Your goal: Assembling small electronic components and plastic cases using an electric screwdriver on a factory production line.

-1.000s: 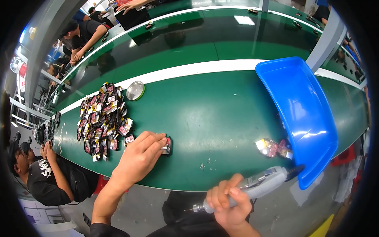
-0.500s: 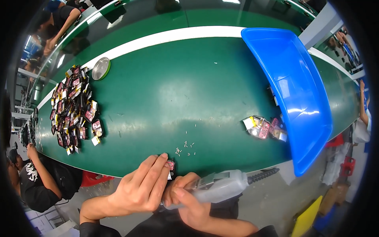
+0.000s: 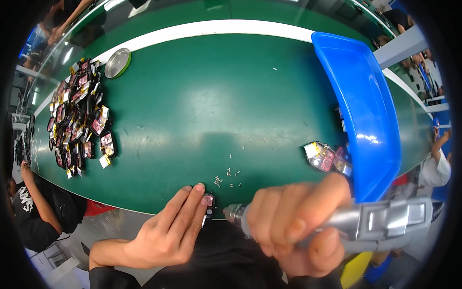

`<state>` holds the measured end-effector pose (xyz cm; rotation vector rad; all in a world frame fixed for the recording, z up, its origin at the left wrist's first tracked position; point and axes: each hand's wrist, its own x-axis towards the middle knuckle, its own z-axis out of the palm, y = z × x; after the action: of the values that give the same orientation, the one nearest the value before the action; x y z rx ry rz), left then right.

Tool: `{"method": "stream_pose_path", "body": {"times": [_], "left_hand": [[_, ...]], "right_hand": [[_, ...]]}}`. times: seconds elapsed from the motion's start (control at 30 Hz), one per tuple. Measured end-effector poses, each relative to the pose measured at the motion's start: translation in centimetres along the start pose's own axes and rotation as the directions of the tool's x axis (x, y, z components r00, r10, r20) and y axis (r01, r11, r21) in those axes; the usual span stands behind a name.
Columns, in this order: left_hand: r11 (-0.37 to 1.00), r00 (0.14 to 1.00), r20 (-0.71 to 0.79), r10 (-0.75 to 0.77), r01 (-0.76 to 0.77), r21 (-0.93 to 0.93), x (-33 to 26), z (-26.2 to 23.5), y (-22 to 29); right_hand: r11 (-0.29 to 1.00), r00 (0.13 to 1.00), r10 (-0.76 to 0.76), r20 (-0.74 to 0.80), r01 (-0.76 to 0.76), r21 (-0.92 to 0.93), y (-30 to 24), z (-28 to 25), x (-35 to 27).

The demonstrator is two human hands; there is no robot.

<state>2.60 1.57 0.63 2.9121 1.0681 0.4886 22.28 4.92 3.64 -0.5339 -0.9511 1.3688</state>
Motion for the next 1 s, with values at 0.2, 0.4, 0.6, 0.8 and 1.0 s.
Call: {"method": "stream_pose_path", "body": {"times": [0.2,0.4,0.6,0.8,1.0], "left_hand": [[1.0,1.0,0.005,-0.023,0.023,0.005,0.1,0.0,0.1],[0.999,0.999,0.021,0.024,-0.025,0.048,-0.3,0.2,-0.6],[1.0,0.996,-0.088,-0.021,0.021,-0.01,-0.6,1.0,-0.8],[0.999,0.998,-0.062,0.031,-0.029,0.031,-0.8,0.5,-1.3],[0.997,0.998,-0.043,0.04,-0.043,-0.069,-1.1,-0.1,-1.0]], "right_hand": [[0.998,0.998,0.06,0.025,-0.059,-0.035,0.7,0.1,0.9],[0.995,0.996,0.075,0.054,-0.071,-0.072,1.4,0.1,1.0],[0.987,0.984,0.079,0.158,-0.055,-0.149,1.9,1.5,2.0],[0.977,0.96,0.156,0.234,-0.115,-0.182,1.4,2.2,3.2],[0.959,0.945,0.283,0.164,-0.285,-0.012,1.2,2.0,2.6]]}}
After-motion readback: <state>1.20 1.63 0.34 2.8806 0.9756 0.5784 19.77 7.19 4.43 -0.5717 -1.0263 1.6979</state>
